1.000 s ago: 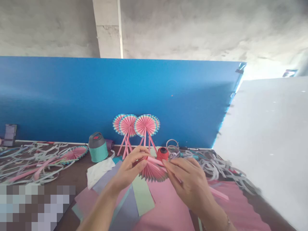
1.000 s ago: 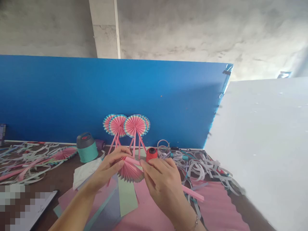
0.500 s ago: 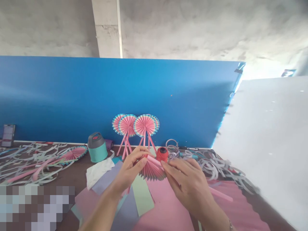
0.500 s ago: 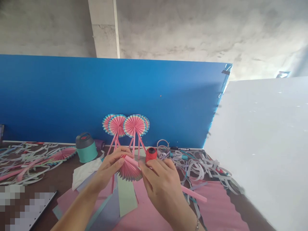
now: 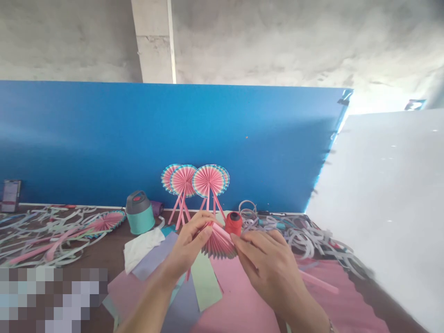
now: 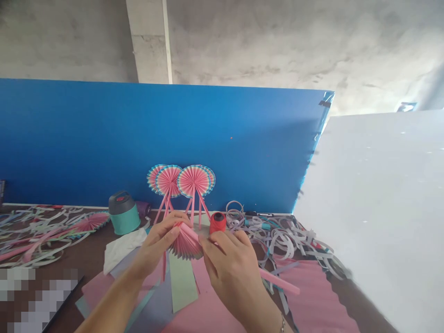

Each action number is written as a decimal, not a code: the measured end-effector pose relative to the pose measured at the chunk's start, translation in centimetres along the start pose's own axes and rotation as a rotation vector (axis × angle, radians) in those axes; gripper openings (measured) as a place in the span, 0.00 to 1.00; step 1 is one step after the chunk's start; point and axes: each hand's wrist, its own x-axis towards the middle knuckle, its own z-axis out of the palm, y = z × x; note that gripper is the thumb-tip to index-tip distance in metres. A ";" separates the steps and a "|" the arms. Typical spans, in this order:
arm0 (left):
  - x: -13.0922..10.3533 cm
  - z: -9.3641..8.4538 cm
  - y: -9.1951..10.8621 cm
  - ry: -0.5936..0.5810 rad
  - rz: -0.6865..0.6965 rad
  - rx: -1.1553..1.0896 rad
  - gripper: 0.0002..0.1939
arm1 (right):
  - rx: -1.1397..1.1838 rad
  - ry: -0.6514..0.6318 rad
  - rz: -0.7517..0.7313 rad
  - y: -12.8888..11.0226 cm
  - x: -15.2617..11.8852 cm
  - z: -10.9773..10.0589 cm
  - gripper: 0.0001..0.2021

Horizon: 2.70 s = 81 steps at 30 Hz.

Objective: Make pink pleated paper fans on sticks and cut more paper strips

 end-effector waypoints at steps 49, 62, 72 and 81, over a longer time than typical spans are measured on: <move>-0.3 5.5 0.3 0.415 -0.300 -0.776 0.14 | 0.036 -0.196 0.076 -0.8 0.2 0.5 0.21; -1.0 6.3 0.3 0.533 -0.336 -0.946 0.12 | 0.009 -0.081 0.139 -2.1 0.1 2.3 0.15; -1.2 6.7 0.7 0.344 -0.358 -0.825 0.21 | -0.024 0.075 0.261 -2.4 -0.6 3.3 0.05; -0.2 3.5 -0.8 0.108 -0.232 -0.600 0.25 | 0.039 0.067 0.270 -0.4 -0.1 2.0 0.06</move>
